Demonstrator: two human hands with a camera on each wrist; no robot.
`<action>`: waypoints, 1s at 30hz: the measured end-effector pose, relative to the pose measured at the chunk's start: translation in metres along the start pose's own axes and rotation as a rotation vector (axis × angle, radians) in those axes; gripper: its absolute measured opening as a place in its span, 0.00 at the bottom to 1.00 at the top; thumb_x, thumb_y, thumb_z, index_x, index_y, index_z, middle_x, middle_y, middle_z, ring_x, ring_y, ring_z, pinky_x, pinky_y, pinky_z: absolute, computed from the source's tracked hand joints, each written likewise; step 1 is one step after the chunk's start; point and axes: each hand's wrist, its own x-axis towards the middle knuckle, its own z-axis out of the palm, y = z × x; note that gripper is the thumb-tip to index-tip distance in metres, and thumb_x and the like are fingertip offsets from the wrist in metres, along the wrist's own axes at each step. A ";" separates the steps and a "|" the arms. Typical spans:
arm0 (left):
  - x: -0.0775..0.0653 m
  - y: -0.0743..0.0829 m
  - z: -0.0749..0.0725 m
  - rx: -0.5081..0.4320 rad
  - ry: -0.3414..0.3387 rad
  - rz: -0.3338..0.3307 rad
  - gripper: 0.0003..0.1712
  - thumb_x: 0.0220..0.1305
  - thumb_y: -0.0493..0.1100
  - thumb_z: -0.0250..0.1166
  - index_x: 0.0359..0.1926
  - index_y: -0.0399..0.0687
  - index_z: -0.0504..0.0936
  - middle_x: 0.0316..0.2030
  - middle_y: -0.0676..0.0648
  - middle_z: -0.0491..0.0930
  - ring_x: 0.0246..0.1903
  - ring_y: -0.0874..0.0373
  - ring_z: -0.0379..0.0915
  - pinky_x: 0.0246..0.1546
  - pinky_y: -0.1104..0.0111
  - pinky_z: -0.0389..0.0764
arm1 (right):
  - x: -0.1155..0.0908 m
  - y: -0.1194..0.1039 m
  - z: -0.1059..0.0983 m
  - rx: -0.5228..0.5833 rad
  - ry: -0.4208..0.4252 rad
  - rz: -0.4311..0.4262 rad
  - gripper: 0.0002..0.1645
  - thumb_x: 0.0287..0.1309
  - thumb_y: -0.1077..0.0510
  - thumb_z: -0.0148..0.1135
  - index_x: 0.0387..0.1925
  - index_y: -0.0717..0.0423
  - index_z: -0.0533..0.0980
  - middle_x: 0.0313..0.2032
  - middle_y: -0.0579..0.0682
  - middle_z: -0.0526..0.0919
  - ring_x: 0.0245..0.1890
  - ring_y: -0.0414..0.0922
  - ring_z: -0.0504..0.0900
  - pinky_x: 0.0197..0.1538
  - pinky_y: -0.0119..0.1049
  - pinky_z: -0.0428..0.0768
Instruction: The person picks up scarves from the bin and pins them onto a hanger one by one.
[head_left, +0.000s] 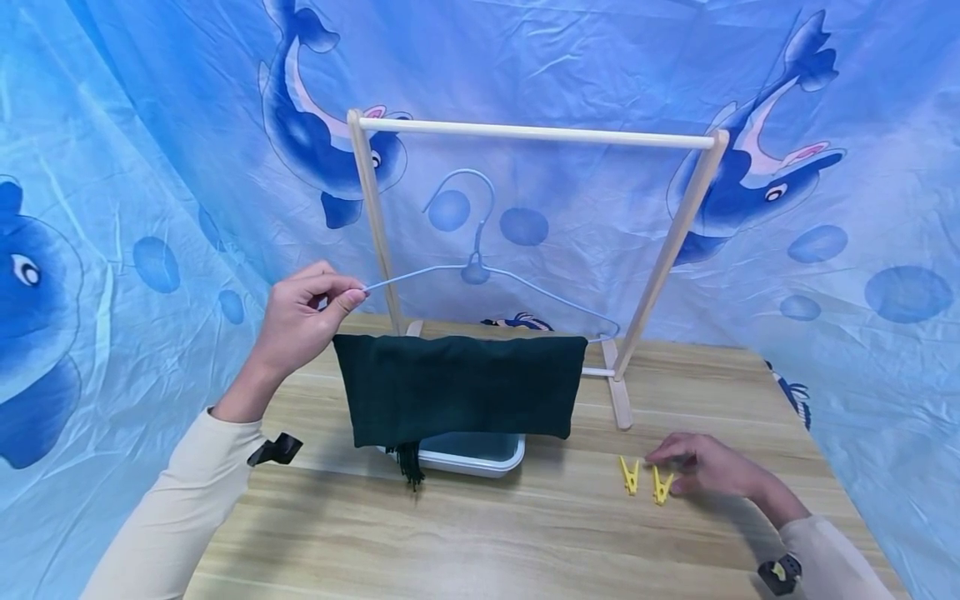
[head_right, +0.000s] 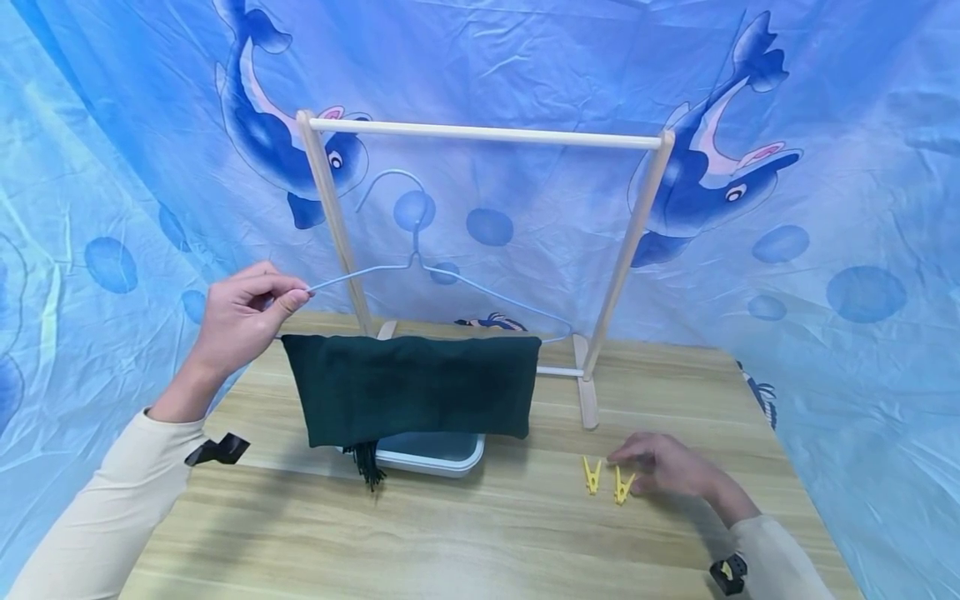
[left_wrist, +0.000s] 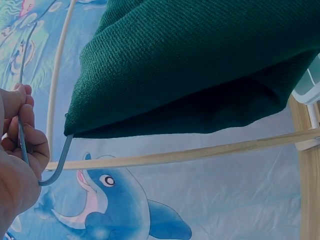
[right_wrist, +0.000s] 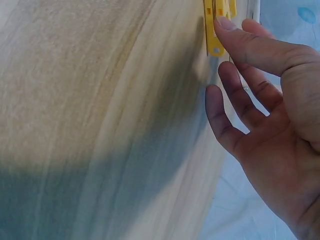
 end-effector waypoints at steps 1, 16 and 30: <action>0.000 0.000 0.000 -0.002 -0.001 0.000 0.07 0.58 0.21 0.69 0.34 0.33 0.89 0.22 0.51 0.71 0.23 0.63 0.60 0.24 0.72 0.59 | 0.000 0.000 0.000 0.003 -0.006 0.001 0.26 0.51 0.54 0.77 0.53 0.54 0.84 0.48 0.50 0.86 0.47 0.40 0.82 0.45 0.34 0.81; -0.004 -0.002 -0.003 -0.001 -0.001 -0.005 0.08 0.57 0.22 0.70 0.35 0.34 0.90 0.22 0.50 0.72 0.23 0.63 0.59 0.24 0.73 0.58 | 0.004 0.005 0.004 0.022 -0.053 0.059 0.22 0.48 0.61 0.77 0.48 0.52 0.87 0.45 0.46 0.85 0.43 0.38 0.82 0.42 0.32 0.81; -0.006 -0.006 -0.004 0.003 0.017 -0.001 0.05 0.59 0.23 0.70 0.35 0.32 0.89 0.22 0.51 0.71 0.23 0.64 0.59 0.24 0.73 0.58 | -0.003 -0.009 -0.004 -0.028 -0.003 -0.031 0.19 0.52 0.56 0.78 0.47 0.54 0.86 0.47 0.54 0.87 0.47 0.35 0.83 0.43 0.36 0.84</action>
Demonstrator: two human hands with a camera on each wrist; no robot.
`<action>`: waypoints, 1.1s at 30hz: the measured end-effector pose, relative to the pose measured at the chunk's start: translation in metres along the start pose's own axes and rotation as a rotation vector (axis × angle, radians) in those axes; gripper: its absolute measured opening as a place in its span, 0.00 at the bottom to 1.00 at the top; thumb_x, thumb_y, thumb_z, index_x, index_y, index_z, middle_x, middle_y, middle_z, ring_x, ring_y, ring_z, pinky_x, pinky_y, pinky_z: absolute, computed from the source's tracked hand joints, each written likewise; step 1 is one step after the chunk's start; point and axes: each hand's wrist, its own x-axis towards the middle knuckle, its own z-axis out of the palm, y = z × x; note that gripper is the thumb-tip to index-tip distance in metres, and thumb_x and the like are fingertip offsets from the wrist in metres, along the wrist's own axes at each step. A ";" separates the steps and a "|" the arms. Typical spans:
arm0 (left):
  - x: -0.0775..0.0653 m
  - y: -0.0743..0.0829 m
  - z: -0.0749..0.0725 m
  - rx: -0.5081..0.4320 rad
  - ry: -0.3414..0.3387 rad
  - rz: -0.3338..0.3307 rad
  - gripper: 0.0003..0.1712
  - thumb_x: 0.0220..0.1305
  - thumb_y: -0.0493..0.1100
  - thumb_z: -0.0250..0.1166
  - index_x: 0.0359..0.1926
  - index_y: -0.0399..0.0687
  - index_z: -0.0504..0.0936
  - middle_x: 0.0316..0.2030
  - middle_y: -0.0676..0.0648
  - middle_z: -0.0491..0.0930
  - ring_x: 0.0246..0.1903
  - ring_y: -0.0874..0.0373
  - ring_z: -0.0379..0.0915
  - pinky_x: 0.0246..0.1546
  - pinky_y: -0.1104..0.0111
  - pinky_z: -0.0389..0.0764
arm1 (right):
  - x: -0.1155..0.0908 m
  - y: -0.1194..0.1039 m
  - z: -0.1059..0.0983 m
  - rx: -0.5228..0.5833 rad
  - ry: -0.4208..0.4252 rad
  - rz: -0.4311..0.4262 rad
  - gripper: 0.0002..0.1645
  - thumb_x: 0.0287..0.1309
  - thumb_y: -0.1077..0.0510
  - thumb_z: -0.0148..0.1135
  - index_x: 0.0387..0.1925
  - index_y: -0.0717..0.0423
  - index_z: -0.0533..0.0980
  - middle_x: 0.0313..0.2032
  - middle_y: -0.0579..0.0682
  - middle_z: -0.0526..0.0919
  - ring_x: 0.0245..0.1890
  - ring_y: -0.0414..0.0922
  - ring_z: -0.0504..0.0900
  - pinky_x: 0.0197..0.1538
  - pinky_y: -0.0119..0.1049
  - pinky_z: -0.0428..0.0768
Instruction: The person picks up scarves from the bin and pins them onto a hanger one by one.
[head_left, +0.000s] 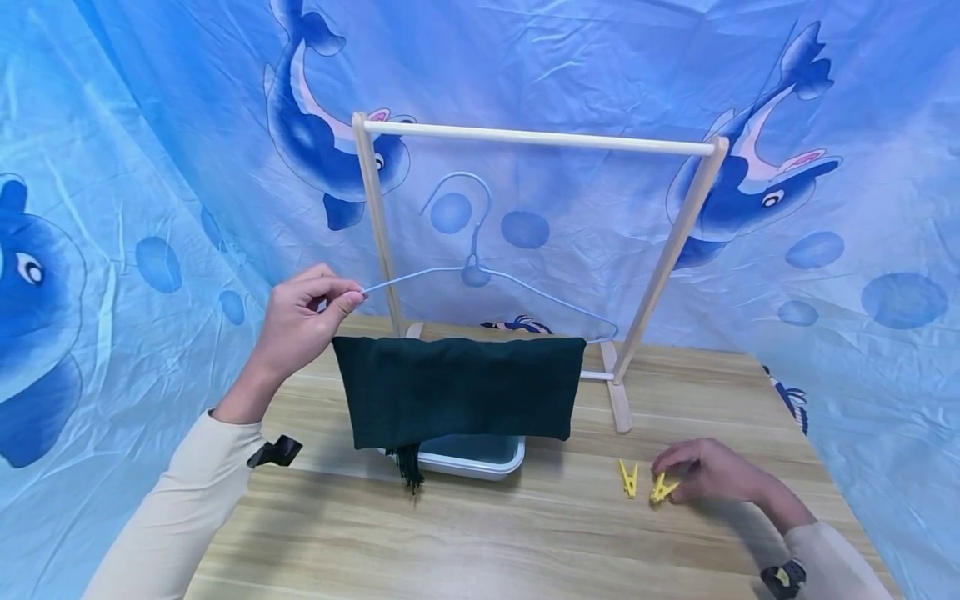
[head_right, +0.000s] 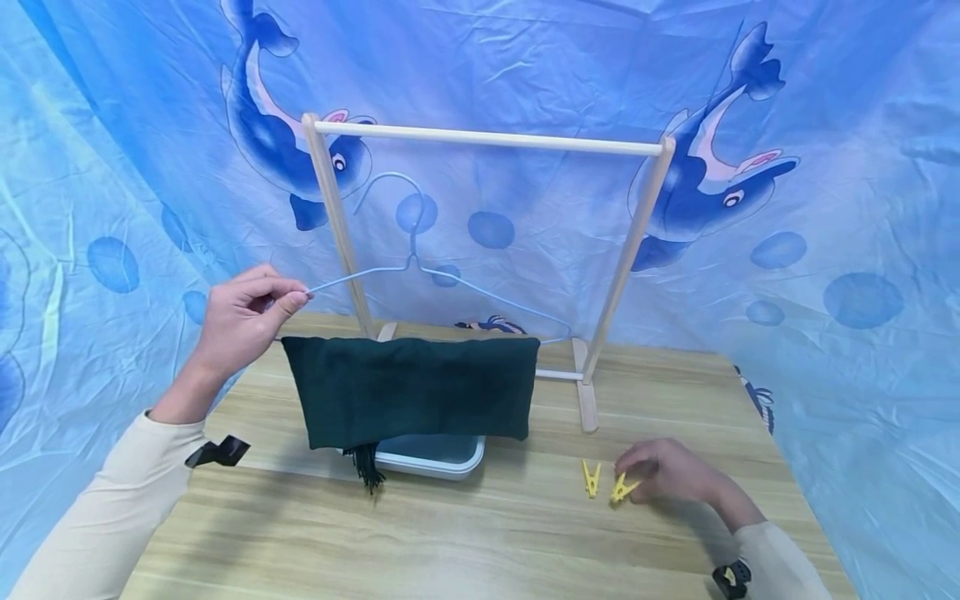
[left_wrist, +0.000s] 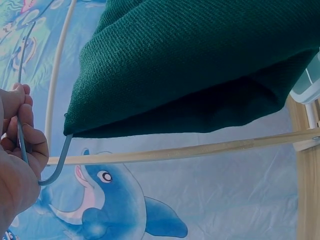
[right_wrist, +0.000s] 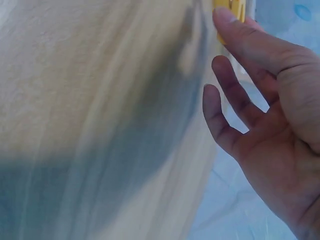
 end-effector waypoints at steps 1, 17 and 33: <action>0.000 0.000 0.000 -0.002 0.003 0.000 0.06 0.58 0.23 0.70 0.35 0.33 0.89 0.22 0.51 0.71 0.23 0.64 0.59 0.24 0.73 0.58 | 0.000 -0.003 -0.002 -0.001 0.020 0.010 0.19 0.52 0.57 0.78 0.47 0.54 0.86 0.47 0.54 0.88 0.46 0.36 0.84 0.42 0.36 0.83; -0.001 -0.001 -0.001 0.002 0.004 0.004 0.03 0.60 0.26 0.70 0.35 0.31 0.89 0.22 0.50 0.71 0.24 0.63 0.60 0.25 0.73 0.59 | 0.021 -0.049 -0.029 -0.157 0.388 0.030 0.19 0.53 0.60 0.79 0.48 0.48 0.85 0.41 0.45 0.87 0.36 0.35 0.82 0.38 0.35 0.83; 0.000 -0.001 0.000 0.008 0.009 -0.010 0.04 0.61 0.25 0.70 0.36 0.32 0.89 0.23 0.51 0.70 0.24 0.63 0.60 0.25 0.73 0.59 | 0.065 -0.112 -0.062 -0.167 0.507 -0.111 0.21 0.53 0.68 0.76 0.49 0.52 0.85 0.39 0.45 0.83 0.34 0.36 0.78 0.41 0.24 0.77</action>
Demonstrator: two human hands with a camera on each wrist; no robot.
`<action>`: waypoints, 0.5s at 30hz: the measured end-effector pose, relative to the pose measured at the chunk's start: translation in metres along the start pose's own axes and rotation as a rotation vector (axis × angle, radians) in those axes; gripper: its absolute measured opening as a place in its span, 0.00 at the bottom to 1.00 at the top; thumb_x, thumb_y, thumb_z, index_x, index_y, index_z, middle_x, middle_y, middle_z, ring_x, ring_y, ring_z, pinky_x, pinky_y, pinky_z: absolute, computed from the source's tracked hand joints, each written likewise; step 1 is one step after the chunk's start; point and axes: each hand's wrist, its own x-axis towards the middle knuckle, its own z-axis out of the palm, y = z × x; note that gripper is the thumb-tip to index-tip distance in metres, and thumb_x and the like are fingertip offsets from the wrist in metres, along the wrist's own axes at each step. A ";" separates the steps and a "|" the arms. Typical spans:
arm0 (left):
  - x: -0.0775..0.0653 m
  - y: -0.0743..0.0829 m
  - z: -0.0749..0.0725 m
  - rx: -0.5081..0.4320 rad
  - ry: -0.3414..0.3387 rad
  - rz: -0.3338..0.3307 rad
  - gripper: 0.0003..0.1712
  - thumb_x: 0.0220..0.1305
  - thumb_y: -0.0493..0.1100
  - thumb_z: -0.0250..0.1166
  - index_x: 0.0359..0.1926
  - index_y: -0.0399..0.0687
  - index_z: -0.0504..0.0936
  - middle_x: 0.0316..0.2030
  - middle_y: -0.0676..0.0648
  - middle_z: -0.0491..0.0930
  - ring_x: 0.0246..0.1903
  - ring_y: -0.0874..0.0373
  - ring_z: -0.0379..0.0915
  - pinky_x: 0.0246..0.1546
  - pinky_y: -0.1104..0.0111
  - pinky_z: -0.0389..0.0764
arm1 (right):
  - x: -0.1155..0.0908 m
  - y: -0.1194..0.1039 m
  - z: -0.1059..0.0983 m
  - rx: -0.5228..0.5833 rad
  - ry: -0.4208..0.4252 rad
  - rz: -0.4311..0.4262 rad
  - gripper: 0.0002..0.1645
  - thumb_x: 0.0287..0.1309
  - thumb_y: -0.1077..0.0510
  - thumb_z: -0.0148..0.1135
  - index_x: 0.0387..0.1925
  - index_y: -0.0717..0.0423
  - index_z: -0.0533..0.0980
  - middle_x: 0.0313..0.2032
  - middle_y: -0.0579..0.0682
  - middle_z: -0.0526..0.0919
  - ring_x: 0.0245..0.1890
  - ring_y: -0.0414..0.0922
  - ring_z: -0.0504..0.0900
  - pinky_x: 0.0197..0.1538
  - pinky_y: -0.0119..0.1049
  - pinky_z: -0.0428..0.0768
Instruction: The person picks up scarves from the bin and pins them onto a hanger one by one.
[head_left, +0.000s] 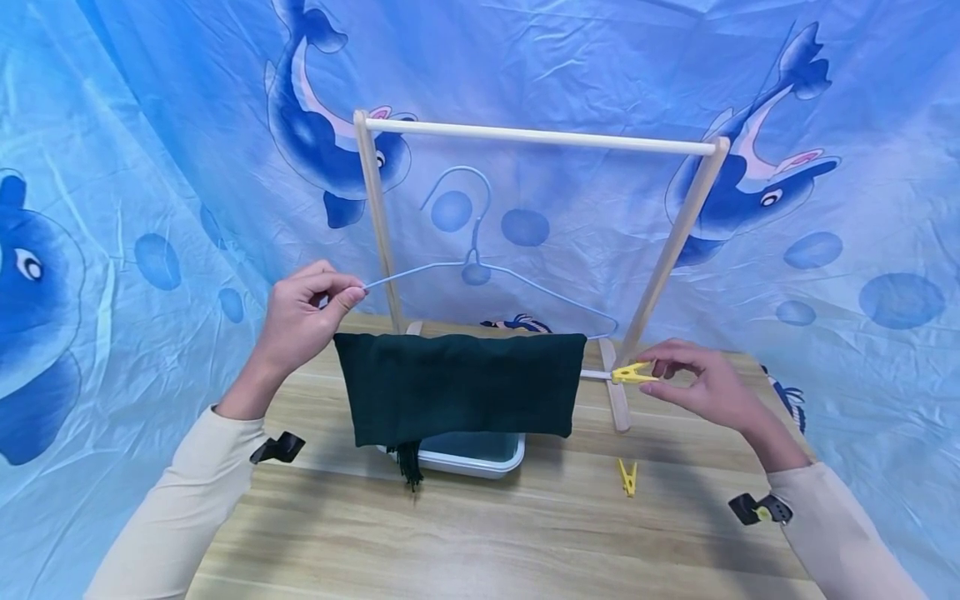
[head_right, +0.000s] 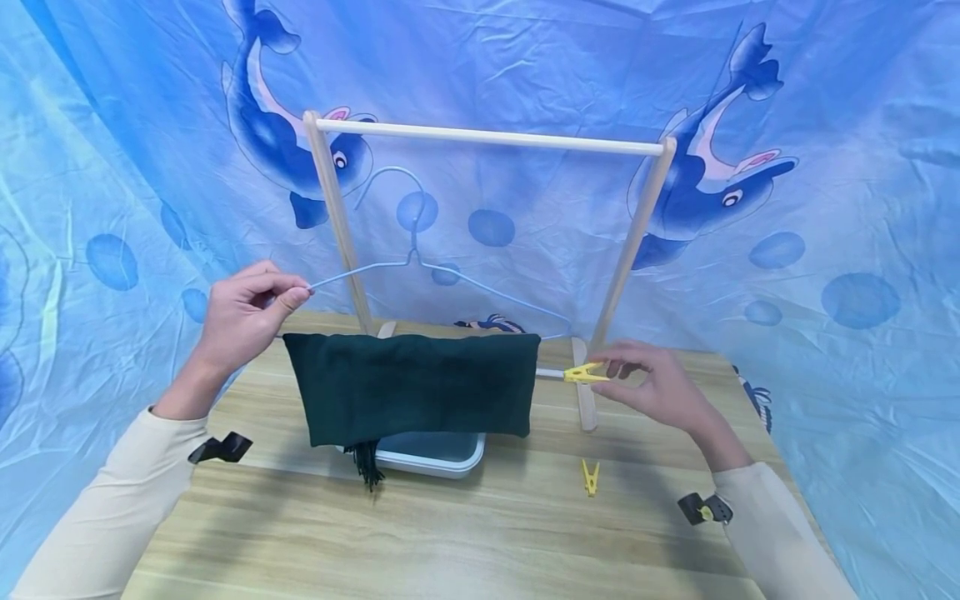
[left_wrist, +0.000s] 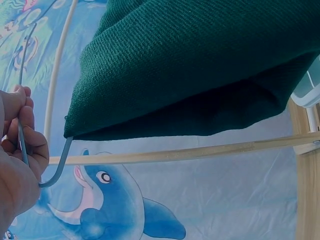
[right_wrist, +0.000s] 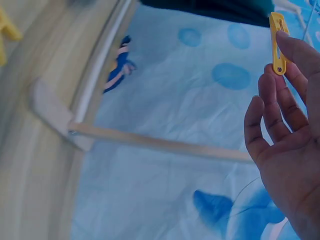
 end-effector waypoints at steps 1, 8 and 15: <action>0.000 0.000 0.000 0.000 0.000 -0.002 0.04 0.60 0.25 0.70 0.36 0.32 0.89 0.23 0.51 0.70 0.24 0.63 0.60 0.25 0.73 0.59 | 0.003 -0.003 0.000 0.001 0.006 -0.009 0.21 0.52 0.68 0.76 0.49 0.52 0.85 0.39 0.45 0.83 0.34 0.36 0.78 0.41 0.24 0.77; 0.000 -0.002 0.000 -0.011 0.005 -0.008 0.02 0.61 0.27 0.70 0.35 0.30 0.88 0.22 0.50 0.70 0.24 0.63 0.60 0.25 0.73 0.59 | 0.023 -0.022 -0.002 -0.003 0.016 -0.043 0.22 0.52 0.67 0.76 0.50 0.51 0.86 0.36 0.40 0.82 0.34 0.36 0.78 0.40 0.25 0.78; 0.000 -0.003 0.001 -0.002 0.004 -0.016 0.02 0.61 0.27 0.71 0.35 0.32 0.89 0.23 0.51 0.71 0.24 0.63 0.60 0.25 0.72 0.59 | 0.045 -0.040 -0.003 0.010 0.057 -0.080 0.23 0.54 0.70 0.74 0.52 0.55 0.85 0.36 0.41 0.80 0.34 0.37 0.77 0.39 0.24 0.77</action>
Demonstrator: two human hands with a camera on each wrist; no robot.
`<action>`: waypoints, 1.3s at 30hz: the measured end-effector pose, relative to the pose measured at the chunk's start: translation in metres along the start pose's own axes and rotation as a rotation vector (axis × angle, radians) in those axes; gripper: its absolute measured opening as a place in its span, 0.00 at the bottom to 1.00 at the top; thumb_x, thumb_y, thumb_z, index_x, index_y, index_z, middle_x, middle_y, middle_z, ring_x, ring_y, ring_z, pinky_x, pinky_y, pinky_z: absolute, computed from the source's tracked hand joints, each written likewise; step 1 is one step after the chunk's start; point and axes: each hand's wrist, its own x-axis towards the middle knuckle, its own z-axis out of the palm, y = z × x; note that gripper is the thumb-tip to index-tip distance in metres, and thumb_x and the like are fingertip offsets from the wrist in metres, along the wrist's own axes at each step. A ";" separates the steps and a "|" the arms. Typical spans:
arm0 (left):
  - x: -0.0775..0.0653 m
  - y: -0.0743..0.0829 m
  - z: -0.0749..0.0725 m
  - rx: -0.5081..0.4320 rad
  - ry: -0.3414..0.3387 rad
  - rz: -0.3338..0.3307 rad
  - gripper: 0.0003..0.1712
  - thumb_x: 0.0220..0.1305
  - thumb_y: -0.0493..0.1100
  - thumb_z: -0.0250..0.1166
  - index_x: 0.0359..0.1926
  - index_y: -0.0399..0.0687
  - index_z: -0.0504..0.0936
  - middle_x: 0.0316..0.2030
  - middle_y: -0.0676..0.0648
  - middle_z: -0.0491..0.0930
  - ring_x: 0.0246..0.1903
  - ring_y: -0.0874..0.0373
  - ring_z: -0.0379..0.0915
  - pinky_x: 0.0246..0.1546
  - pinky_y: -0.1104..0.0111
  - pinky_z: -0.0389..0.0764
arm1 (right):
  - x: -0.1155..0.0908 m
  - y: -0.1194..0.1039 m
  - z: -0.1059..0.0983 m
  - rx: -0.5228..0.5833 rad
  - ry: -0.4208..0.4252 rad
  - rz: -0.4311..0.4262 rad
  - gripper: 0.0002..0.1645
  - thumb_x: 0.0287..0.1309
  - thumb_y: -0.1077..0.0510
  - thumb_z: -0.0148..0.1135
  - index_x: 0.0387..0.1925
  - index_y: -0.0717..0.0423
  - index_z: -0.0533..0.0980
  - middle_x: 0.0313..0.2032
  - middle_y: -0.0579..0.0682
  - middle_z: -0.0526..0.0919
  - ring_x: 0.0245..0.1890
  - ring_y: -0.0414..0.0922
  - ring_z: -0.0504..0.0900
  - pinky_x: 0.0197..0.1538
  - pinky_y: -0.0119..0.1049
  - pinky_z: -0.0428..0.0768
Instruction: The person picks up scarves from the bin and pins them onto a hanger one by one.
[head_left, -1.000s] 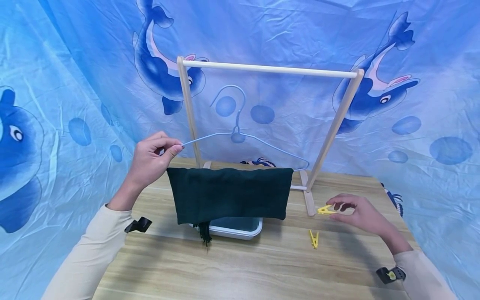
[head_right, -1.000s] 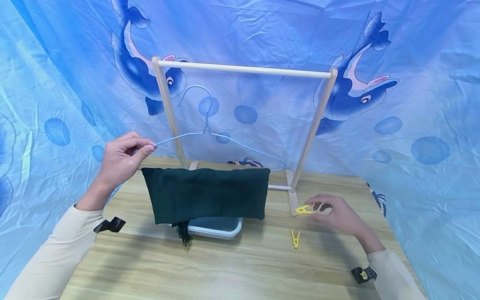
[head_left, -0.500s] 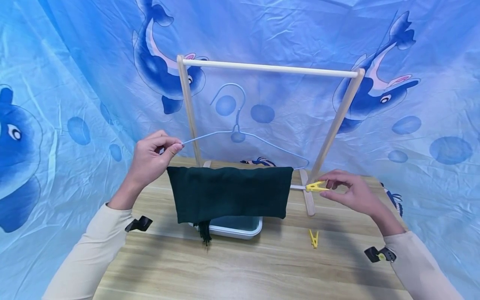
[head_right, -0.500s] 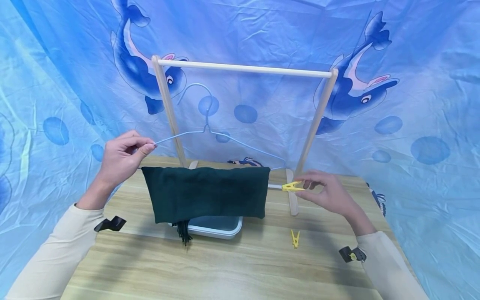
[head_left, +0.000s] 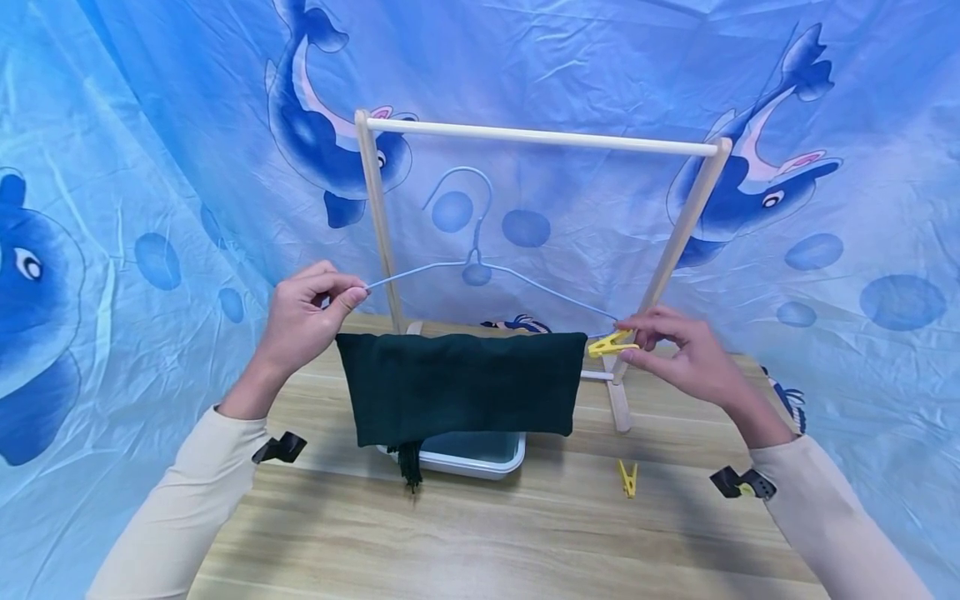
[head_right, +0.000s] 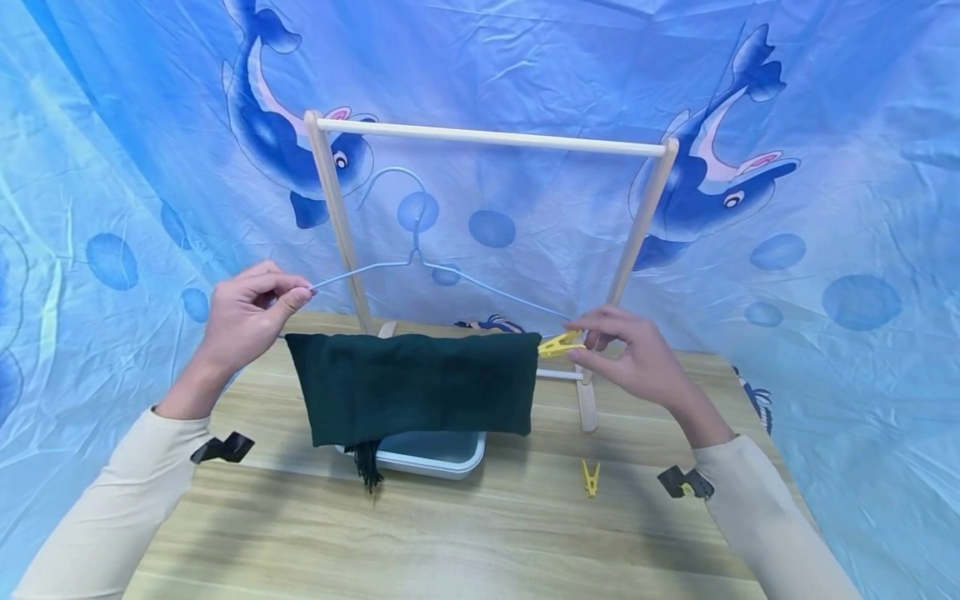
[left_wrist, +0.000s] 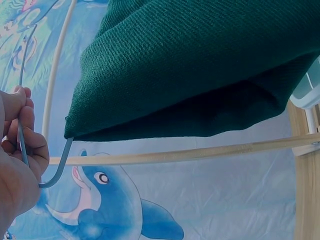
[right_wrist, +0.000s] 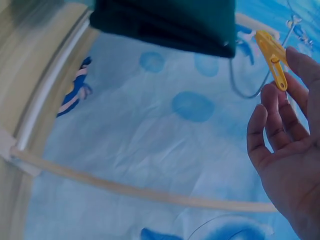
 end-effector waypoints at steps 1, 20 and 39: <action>0.000 0.000 0.000 -0.003 0.000 0.000 0.02 0.61 0.27 0.71 0.35 0.32 0.89 0.23 0.51 0.71 0.24 0.63 0.60 0.25 0.72 0.59 | 0.003 -0.003 0.000 0.002 0.007 -0.008 0.24 0.53 0.70 0.74 0.53 0.56 0.85 0.36 0.41 0.80 0.34 0.37 0.77 0.40 0.24 0.78; -0.001 0.004 0.007 -0.024 -0.005 0.013 0.04 0.62 0.28 0.70 0.36 0.35 0.90 0.22 0.51 0.70 0.23 0.62 0.60 0.25 0.71 0.59 | 0.068 -0.068 0.036 0.121 0.013 -0.198 0.24 0.53 0.69 0.75 0.54 0.54 0.85 0.44 0.46 0.89 0.40 0.40 0.83 0.42 0.31 0.82; 0.000 0.001 0.010 -0.029 0.014 0.023 0.04 0.62 0.27 0.70 0.35 0.35 0.90 0.22 0.51 0.70 0.23 0.62 0.60 0.24 0.72 0.60 | 0.105 -0.115 0.101 0.270 0.036 -0.121 0.22 0.58 0.59 0.76 0.55 0.56 0.84 0.44 0.48 0.88 0.41 0.39 0.84 0.41 0.36 0.84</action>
